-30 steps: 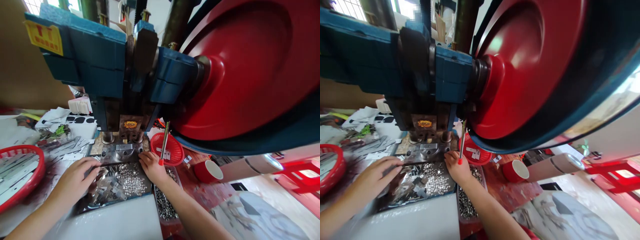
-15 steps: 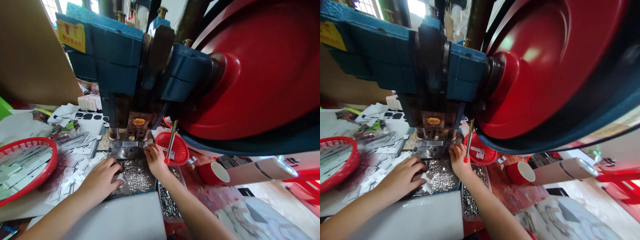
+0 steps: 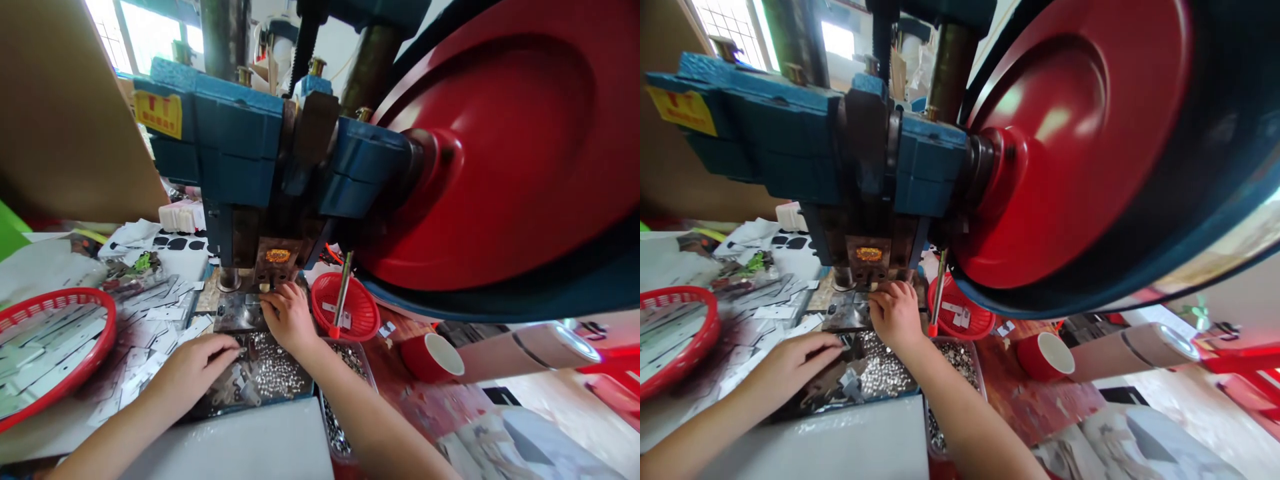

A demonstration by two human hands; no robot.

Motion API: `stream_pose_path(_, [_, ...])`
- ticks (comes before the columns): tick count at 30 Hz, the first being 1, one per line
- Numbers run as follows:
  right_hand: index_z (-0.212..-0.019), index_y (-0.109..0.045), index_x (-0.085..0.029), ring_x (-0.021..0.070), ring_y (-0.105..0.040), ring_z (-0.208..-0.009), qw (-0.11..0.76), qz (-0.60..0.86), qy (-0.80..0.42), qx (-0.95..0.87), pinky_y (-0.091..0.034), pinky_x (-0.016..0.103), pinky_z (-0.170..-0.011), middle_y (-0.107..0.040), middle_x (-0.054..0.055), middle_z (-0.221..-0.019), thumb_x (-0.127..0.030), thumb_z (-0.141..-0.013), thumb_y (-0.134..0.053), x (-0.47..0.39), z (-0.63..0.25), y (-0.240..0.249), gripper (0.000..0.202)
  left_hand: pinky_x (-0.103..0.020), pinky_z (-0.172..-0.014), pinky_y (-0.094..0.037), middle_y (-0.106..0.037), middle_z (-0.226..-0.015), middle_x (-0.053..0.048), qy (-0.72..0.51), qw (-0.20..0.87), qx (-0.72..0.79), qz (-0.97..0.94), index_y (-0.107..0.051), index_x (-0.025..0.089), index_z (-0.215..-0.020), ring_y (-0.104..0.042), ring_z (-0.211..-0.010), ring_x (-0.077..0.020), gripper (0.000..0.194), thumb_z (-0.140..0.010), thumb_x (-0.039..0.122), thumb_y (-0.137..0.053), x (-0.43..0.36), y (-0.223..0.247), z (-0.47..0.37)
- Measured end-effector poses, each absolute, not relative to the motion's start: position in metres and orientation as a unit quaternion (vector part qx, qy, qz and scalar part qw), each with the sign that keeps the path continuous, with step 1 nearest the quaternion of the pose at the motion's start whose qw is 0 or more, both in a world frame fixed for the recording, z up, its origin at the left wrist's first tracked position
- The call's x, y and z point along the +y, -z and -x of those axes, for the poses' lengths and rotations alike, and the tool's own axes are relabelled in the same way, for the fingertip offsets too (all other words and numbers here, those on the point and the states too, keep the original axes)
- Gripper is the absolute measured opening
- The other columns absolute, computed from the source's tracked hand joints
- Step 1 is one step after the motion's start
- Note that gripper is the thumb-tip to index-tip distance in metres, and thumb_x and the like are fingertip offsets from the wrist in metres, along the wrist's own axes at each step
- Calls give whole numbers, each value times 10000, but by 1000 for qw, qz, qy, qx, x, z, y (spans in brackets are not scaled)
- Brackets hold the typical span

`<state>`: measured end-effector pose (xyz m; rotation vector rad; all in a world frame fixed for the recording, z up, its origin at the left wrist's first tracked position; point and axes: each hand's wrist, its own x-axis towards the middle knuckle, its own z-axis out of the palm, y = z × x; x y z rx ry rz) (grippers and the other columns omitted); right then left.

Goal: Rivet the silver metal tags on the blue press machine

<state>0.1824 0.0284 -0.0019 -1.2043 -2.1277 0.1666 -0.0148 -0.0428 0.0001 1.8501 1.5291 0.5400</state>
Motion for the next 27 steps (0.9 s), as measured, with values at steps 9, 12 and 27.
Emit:
stream_pose_path(9, [-967,-704,-255,213,-535,-1020,330,480,-66,-810,-383,406,-973,-648,48,-992,-237,-889,-532,19,-183,-5,190,-333,-790,-494,-721,-942,-13,-313,282,618,-664,-690,253,-932,-649,-857,-211,304,-799,470,-524,9,-17,6])
stream_pose_path(12, [-995,-692,-266,220,-529,-1043,321,476,-52,-817,-349,428,-1009,-652,42,-1021,-240,-888,-533,16,-182,-8,193,-336,-771,-487,-726,-940,-12,-311,267,638,-652,-695,246,-904,-654,-852,-217,310,-808,467,-501,20,-18,1])
stream_pose_path(27, [-1082,-672,-260,218,-514,-1172,395,450,-143,-788,-351,435,-1054,-649,38,-1156,-235,-889,-526,21,-199,0,243,-350,-867,-472,-726,-992,-41,-314,218,630,-676,-719,226,-923,-644,-952,-238,321,-826,434,-495,30,-11,-19])
